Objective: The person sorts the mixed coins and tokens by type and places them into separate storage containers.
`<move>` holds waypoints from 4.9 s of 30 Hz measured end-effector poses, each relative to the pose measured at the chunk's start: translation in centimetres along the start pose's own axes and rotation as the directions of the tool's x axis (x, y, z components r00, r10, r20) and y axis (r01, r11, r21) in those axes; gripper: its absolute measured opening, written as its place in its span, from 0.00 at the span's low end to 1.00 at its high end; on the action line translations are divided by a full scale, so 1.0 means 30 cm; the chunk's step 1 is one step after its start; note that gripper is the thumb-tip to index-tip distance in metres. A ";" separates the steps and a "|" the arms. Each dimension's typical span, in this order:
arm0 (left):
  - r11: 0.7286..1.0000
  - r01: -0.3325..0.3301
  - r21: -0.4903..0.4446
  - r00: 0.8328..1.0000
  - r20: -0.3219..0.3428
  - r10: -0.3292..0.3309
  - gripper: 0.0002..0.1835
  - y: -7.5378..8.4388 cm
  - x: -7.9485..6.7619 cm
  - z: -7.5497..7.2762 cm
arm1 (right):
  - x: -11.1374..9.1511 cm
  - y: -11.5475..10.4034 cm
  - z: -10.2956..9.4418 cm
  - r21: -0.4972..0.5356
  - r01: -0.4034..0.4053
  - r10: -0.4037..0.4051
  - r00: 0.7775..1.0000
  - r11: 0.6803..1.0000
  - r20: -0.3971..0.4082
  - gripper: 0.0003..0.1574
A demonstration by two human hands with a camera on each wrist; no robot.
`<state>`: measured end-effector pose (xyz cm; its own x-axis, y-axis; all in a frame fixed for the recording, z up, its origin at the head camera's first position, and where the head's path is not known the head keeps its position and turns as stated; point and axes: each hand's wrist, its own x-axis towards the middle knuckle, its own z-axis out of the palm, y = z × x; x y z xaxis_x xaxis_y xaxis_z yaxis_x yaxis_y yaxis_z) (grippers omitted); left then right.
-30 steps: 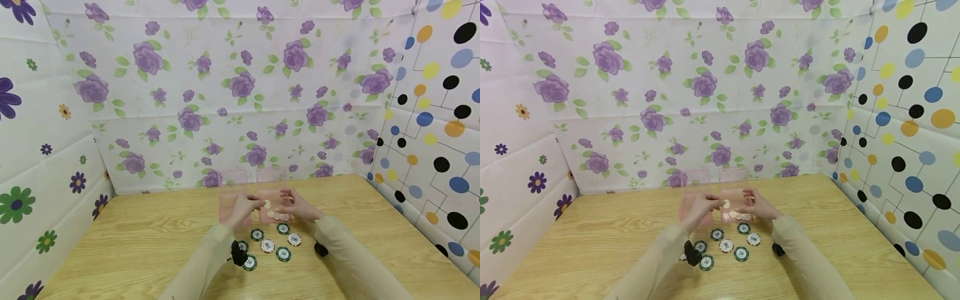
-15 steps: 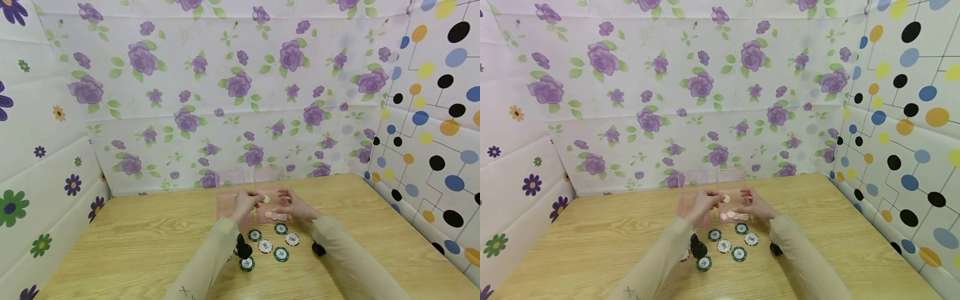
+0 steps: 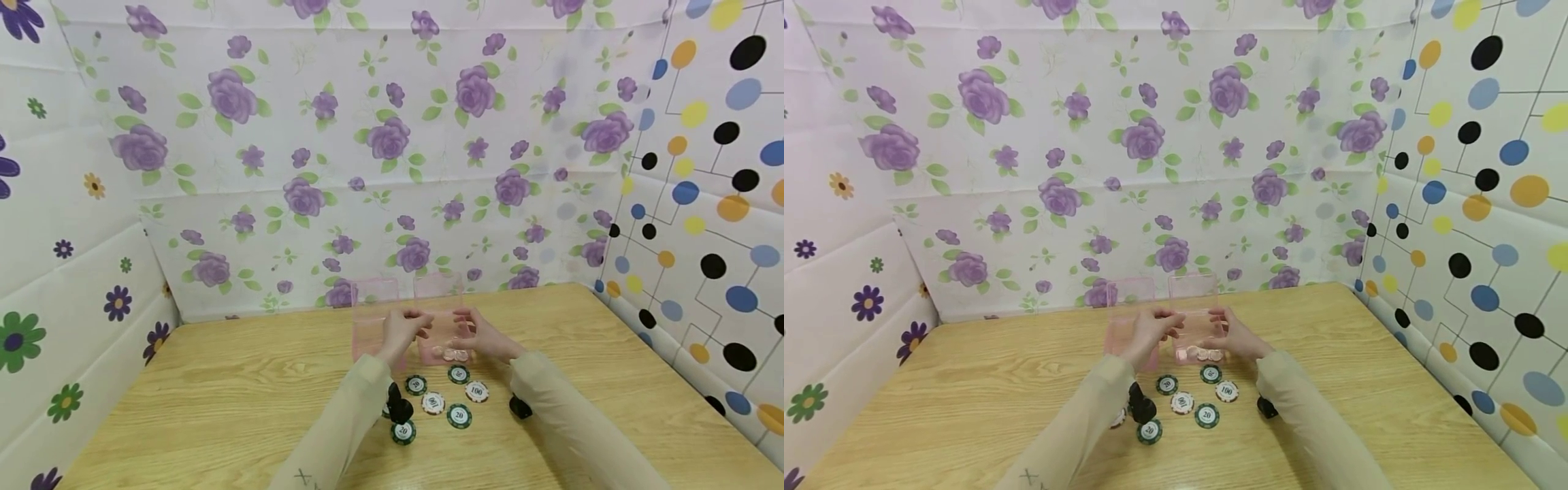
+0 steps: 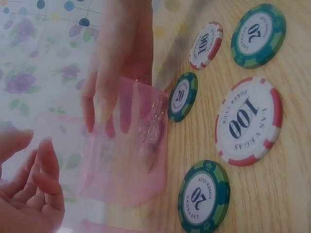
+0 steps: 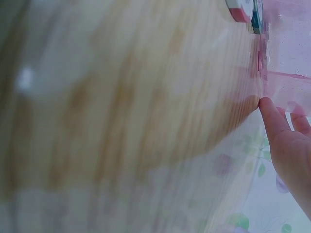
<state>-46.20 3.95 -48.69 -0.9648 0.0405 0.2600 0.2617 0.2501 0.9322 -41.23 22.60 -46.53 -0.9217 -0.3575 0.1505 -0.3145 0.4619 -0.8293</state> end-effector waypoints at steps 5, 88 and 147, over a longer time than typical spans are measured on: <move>0.999 -0.034 0.000 0.999 0.010 0.034 0.17 0.007 -0.004 -0.021 | 0.014 0.034 0.002 -0.013 0.018 -0.018 1.000 1.000 -0.006 0.41; 0.988 -0.151 0.021 0.877 0.464 0.124 0.42 0.089 -0.201 -0.571 | 0.005 0.010 0.005 0.000 0.063 -0.063 0.998 0.998 -0.007 0.44; 0.998 -0.038 0.042 0.892 0.452 0.015 0.36 0.084 -0.211 -0.540 | -0.051 -0.099 -0.005 0.038 0.070 -0.071 0.997 0.997 0.027 0.43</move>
<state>-39.00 -11.33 -43.90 -0.8690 0.4770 0.1316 0.2964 0.2889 0.9103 -38.93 21.89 -44.23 -0.8906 -0.4110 0.1948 -0.3696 0.4045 -0.8365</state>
